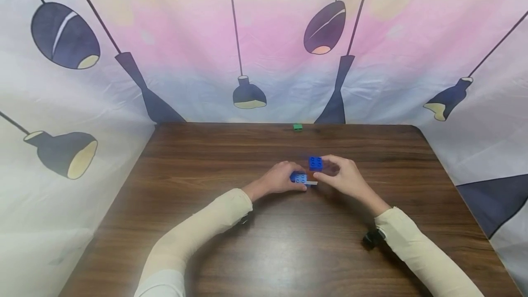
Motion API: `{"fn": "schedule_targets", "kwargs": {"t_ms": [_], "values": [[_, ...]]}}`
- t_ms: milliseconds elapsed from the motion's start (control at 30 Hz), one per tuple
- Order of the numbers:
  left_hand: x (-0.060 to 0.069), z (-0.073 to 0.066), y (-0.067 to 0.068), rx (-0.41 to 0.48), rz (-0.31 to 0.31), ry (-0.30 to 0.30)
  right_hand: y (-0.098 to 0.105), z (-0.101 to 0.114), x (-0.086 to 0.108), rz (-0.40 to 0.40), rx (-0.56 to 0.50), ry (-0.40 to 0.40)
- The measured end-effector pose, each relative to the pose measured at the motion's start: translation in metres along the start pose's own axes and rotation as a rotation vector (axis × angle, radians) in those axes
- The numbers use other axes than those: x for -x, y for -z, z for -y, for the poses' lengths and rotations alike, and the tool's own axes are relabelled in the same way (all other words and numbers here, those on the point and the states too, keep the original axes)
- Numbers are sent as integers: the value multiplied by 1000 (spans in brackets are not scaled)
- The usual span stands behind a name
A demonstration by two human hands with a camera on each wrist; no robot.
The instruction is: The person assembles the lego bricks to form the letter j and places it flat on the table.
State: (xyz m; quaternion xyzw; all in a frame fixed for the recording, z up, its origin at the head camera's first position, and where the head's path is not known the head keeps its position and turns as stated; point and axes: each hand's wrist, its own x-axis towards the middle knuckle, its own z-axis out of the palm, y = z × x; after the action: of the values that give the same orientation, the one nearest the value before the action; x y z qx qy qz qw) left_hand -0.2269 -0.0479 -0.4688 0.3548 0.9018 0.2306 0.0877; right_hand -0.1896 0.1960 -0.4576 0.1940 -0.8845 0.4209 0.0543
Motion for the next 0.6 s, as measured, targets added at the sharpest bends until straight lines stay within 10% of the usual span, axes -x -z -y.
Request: {"fn": "schedule_targets", "kwargs": {"t_ms": [600], "values": [[28, 13, 8, 18, -87, 86, -2, 1, 0, -10, 7, -7]]}}
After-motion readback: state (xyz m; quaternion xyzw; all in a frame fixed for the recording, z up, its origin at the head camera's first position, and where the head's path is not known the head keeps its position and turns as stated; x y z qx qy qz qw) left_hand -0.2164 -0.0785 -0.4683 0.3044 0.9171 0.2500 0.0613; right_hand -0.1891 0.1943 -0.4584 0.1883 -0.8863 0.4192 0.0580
